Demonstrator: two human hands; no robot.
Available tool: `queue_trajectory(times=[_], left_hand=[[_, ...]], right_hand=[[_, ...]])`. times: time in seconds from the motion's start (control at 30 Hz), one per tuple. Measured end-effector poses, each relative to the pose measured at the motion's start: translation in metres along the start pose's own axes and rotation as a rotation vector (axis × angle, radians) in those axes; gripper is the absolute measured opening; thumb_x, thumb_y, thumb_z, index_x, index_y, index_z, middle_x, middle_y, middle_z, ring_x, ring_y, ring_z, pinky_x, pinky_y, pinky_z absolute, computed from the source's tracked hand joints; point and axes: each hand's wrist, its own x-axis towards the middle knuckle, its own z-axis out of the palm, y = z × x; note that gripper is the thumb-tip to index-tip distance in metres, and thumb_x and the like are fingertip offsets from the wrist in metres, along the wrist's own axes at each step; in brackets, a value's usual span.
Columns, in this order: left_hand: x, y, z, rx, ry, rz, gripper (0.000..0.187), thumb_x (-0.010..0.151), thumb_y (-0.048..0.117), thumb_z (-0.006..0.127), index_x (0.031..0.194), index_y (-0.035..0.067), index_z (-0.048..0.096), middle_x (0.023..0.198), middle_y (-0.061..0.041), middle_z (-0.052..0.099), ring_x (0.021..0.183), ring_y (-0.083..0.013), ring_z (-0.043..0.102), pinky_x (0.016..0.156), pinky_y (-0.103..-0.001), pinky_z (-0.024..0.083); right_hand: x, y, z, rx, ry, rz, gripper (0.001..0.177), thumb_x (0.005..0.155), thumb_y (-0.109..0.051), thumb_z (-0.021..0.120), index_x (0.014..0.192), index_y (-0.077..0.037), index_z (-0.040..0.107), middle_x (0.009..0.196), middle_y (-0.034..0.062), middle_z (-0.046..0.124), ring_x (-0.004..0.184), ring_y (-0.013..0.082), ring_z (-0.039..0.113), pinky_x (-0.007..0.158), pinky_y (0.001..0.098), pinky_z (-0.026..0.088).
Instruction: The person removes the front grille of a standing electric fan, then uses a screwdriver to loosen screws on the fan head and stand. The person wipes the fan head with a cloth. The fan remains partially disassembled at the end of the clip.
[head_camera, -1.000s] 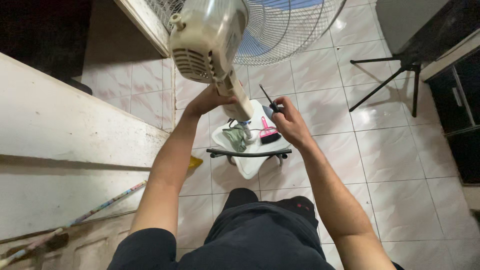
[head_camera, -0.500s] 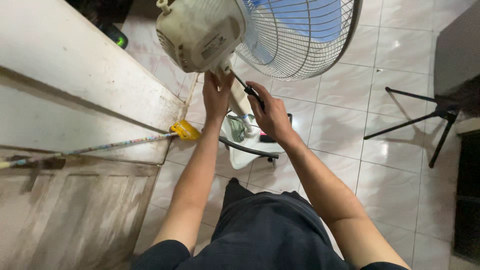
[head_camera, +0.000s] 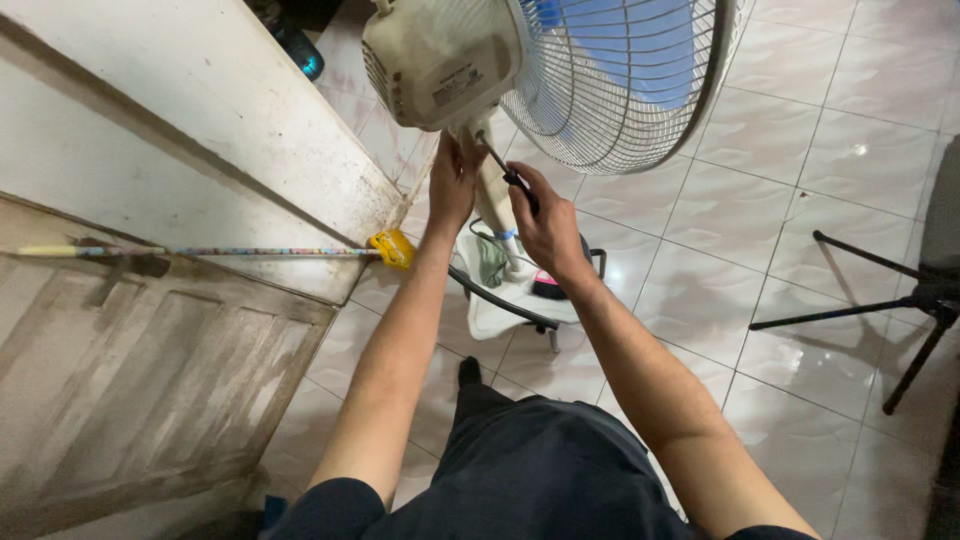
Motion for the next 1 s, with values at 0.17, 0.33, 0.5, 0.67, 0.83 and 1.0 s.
queue_trajectory(times=[0.17, 0.33, 0.5, 0.67, 0.83, 1.0], left_hand=[[0.003, 0.003, -0.001, 0.023, -0.009, 0.016, 0.051, 0.105, 0.022, 0.065, 0.145, 0.001, 0.043, 0.125, -0.018, 0.067, 0.114, -0.0235, 0.067, 0.096, -0.035, 0.053], [0.002, 0.012, -0.004, 0.01, -0.011, -0.089, 0.048, 0.104, 0.023, 0.065, 0.142, 0.001, 0.047, 0.119, -0.016, 0.069, 0.107, -0.0226, 0.069, 0.092, -0.035, 0.054], [-0.001, 0.014, -0.007, 0.057, -0.02, 0.021, 0.048, 0.1, 0.026, 0.072, 0.136, 0.001, 0.052, 0.114, -0.015, 0.069, 0.101, -0.0247, 0.068, 0.089, -0.036, 0.055], [0.0, 0.01, -0.01, 0.259, -0.006, -0.088, 0.041, 0.096, 0.027, 0.08, 0.118, 0.0, 0.059, 0.097, -0.017, 0.066, 0.089, -0.0315, 0.066, 0.083, -0.04, 0.054], [-0.004, 0.005, -0.01, 0.364, -0.041, 0.224, 0.045, 0.101, 0.026, 0.071, 0.132, -0.003, 0.056, 0.115, -0.027, 0.063, 0.104, -0.0453, 0.063, 0.087, -0.047, 0.05], [0.005, 0.008, -0.02, 0.349, -0.127, 0.147, 0.049, 0.102, 0.037, 0.066, 0.133, 0.0, 0.057, 0.115, -0.026, 0.069, 0.106, -0.0425, 0.069, 0.091, -0.048, 0.055]], right_hand=[[0.003, -0.008, 0.003, 0.001, 0.005, -0.006, 0.032, 0.105, -0.021, 0.06, 0.135, -0.01, 0.063, 0.076, 0.0154, 0.067, 0.059, 0.0211, 0.058, 0.059, 0.034, 0.049], [0.013, -0.025, -0.012, -0.251, -0.038, -0.098, 0.028, 0.105, -0.023, 0.062, 0.129, -0.009, 0.067, 0.078, 0.0194, 0.069, 0.067, 0.0313, 0.066, 0.058, 0.039, 0.051], [0.024, -0.037, -0.019, -0.904, -0.101, -0.515, 0.039, 0.102, -0.02, 0.057, 0.131, 0.005, 0.059, 0.07, 0.0099, 0.06, 0.055, 0.0234, 0.061, 0.046, 0.0371, 0.045], [0.058, -0.036, -0.025, 0.45, -0.526, 0.726, 0.037, 0.107, -0.034, 0.052, 0.113, 0.001, 0.06, 0.059, -0.0032, 0.045, 0.041, 0.0083, 0.036, 0.035, 0.0258, 0.028], [0.06, -0.038, -0.036, 0.567, -0.505, 0.845, 0.041, 0.107, -0.049, 0.045, 0.106, -0.008, 0.052, 0.053, -0.0062, 0.033, 0.037, 0.0049, 0.027, 0.031, 0.022, 0.022], [0.033, -0.05, -0.029, -0.593, -0.191, -0.336, 0.027, 0.103, -0.024, 0.062, 0.108, 0.0, 0.052, 0.069, -0.0011, 0.05, 0.053, 0.0251, 0.056, 0.047, 0.0382, 0.046]])
